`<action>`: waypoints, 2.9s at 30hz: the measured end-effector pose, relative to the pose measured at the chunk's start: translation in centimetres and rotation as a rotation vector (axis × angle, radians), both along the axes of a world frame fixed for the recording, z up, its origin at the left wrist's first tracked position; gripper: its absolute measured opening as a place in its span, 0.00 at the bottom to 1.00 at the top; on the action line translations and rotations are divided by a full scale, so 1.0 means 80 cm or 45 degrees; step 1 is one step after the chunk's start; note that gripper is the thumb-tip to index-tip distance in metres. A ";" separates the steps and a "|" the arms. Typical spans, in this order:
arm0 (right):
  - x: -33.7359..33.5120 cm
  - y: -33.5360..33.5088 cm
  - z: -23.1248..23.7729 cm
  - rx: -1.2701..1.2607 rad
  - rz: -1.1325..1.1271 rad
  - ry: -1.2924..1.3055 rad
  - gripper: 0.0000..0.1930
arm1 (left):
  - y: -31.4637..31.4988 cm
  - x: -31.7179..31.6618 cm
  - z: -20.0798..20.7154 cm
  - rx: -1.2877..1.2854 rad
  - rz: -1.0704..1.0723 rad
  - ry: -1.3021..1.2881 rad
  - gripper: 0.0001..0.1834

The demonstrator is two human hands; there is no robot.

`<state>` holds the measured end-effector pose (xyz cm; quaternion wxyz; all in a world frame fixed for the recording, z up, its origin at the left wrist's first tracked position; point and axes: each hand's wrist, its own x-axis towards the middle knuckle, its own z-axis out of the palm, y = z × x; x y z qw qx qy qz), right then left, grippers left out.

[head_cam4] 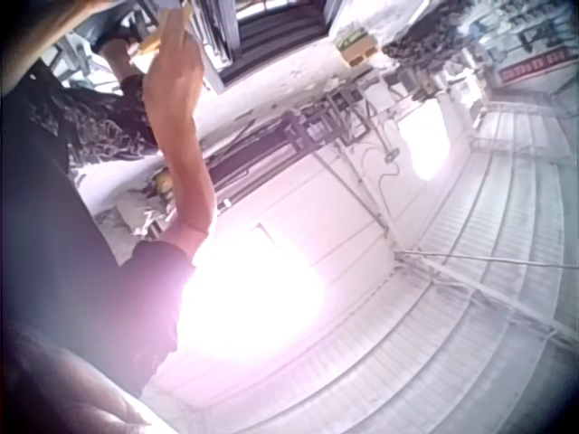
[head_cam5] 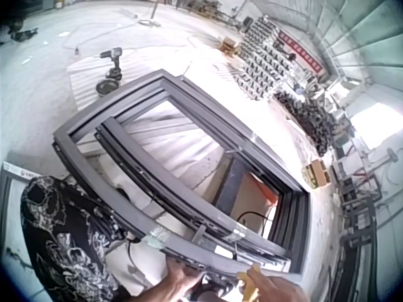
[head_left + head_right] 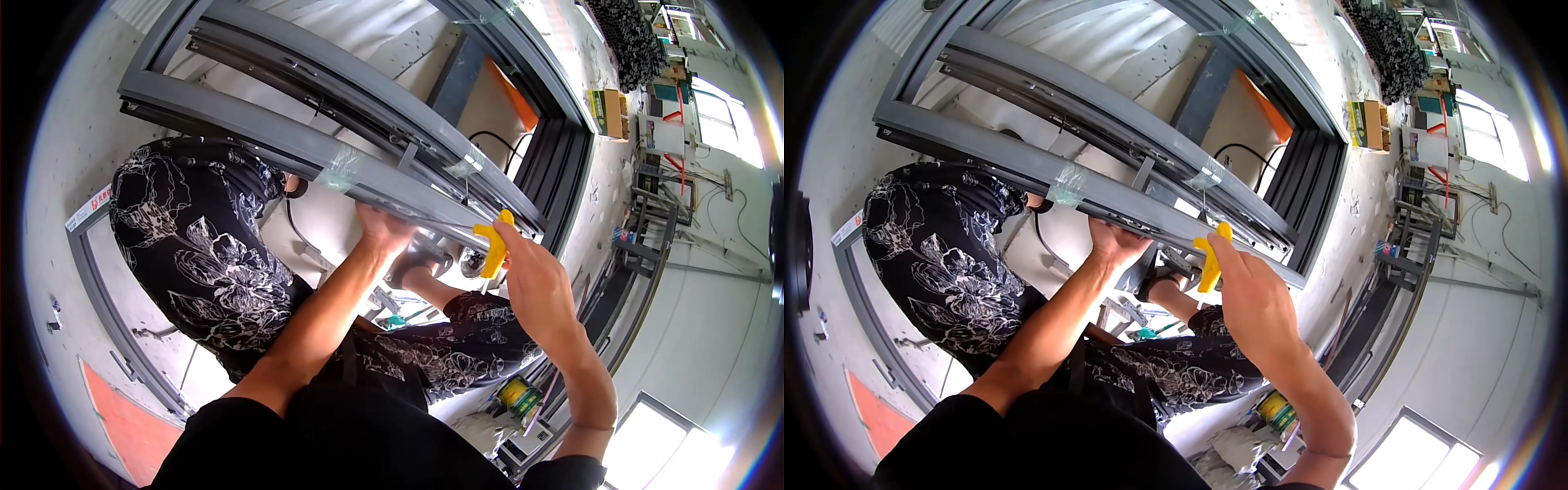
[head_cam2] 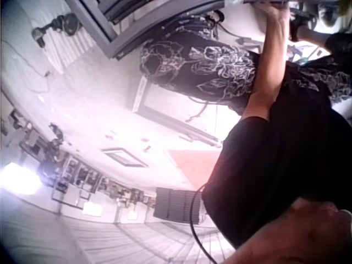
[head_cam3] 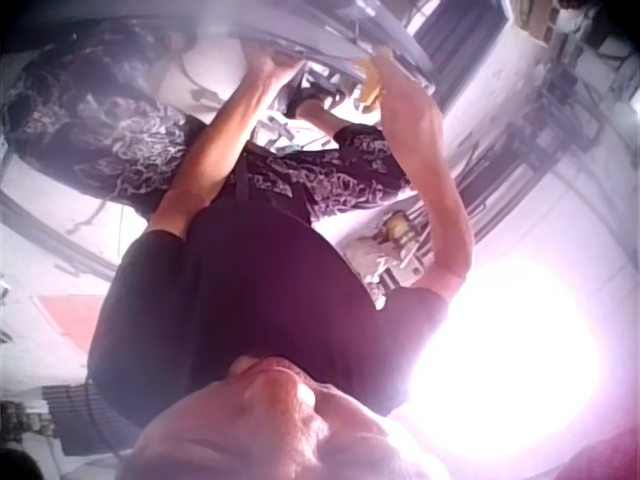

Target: The person attaches hardware to a metal window frame. They place screws into holes on a metal strip and use a screwdriver to tighten them, securing the components to the frame.

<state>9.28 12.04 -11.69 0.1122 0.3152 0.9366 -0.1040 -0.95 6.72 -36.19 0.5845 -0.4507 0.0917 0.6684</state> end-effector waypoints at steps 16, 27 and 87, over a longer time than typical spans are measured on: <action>-0.003 0.010 -0.003 0.033 0.034 -0.070 0.24 | -0.003 0.000 0.000 0.045 0.054 0.013 0.34; -0.003 0.007 0.002 0.029 -0.112 -0.110 0.19 | -0.005 0.003 -0.008 0.079 0.022 0.021 0.34; -0.003 0.012 0.010 -0.041 -0.091 -0.155 0.20 | -0.003 0.001 -0.007 -0.019 0.016 -0.015 0.34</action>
